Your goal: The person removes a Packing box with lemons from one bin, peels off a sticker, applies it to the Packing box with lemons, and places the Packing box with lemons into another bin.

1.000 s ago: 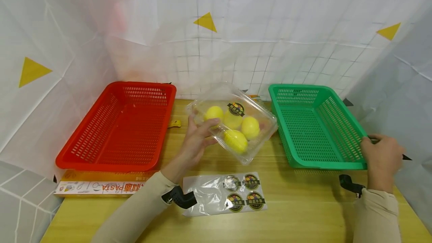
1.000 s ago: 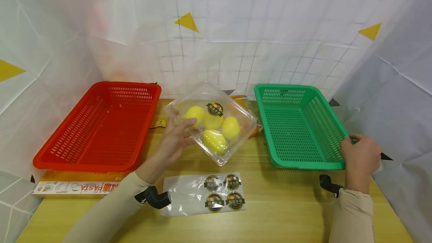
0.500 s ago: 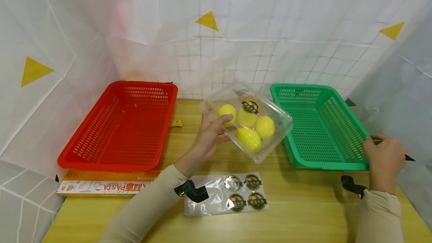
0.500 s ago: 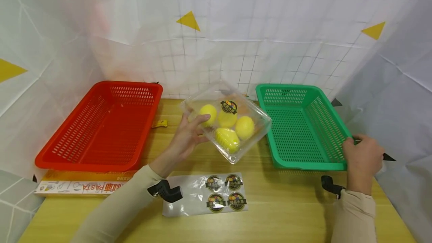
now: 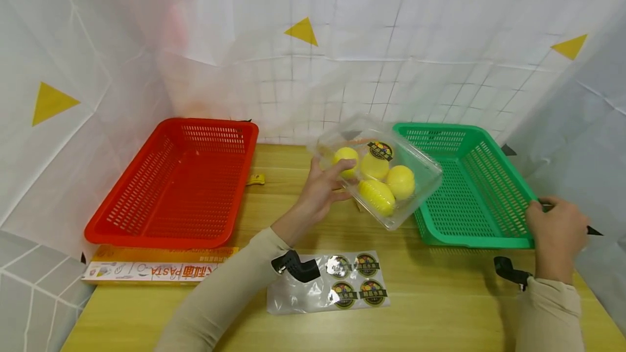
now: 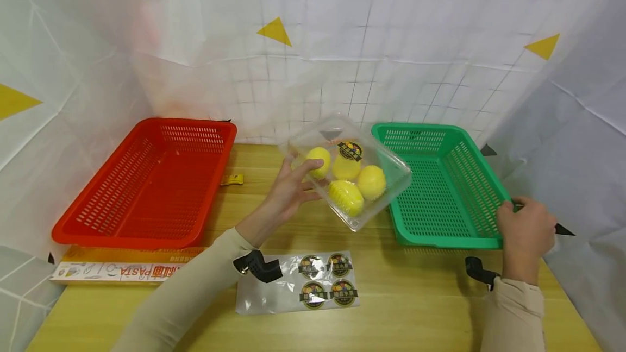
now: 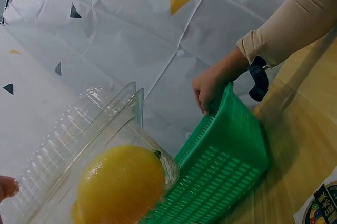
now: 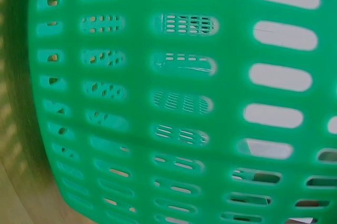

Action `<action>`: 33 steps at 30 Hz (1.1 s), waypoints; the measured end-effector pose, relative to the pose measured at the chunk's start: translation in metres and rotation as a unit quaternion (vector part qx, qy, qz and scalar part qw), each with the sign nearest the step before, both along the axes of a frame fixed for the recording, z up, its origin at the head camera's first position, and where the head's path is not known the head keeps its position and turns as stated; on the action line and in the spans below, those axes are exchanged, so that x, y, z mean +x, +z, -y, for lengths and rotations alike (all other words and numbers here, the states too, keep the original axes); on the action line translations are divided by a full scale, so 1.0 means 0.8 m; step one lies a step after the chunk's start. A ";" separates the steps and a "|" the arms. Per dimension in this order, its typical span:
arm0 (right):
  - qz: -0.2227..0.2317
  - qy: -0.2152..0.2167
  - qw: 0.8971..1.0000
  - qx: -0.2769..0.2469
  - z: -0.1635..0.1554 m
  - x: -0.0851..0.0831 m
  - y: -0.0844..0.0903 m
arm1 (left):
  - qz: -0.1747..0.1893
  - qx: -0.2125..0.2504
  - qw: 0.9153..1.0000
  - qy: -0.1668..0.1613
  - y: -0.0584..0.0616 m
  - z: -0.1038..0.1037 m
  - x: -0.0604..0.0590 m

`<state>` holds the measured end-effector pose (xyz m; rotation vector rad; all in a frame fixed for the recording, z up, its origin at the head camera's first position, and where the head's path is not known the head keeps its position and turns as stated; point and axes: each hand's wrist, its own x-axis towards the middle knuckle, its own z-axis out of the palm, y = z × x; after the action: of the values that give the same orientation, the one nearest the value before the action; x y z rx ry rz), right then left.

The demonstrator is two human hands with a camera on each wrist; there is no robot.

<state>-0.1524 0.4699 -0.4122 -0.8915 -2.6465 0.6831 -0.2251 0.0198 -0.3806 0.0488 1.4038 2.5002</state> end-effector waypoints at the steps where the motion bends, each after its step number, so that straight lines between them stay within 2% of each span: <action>1: 0.001 0.000 1.000 -0.001 0.000 0.000 0.000 | 0.002 -0.001 1.000 0.001 0.000 -0.003 -0.001; 12: 0.006 -0.009 1.000 -0.002 -0.002 0.000 -0.003 | 0.024 -0.004 1.000 0.001 -0.003 -0.023 -0.005; 19: 0.011 -0.015 1.000 0.000 -0.004 0.002 -0.003 | 0.007 -0.038 0.999 -0.020 0.000 -0.032 -0.008; 26: 0.000 -0.008 1.000 0.002 -0.002 0.004 -0.002 | -0.002 -0.056 0.998 -0.012 0.002 -0.038 -0.015; 33: -0.005 0.000 1.000 0.002 0.001 0.002 -0.001 | -0.002 -0.081 0.996 -0.020 0.003 -0.037 -0.018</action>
<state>-0.1507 0.4689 -0.4128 -0.8861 -2.6386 0.6786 -0.2397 0.0498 -0.3781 0.0499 1.5868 2.3467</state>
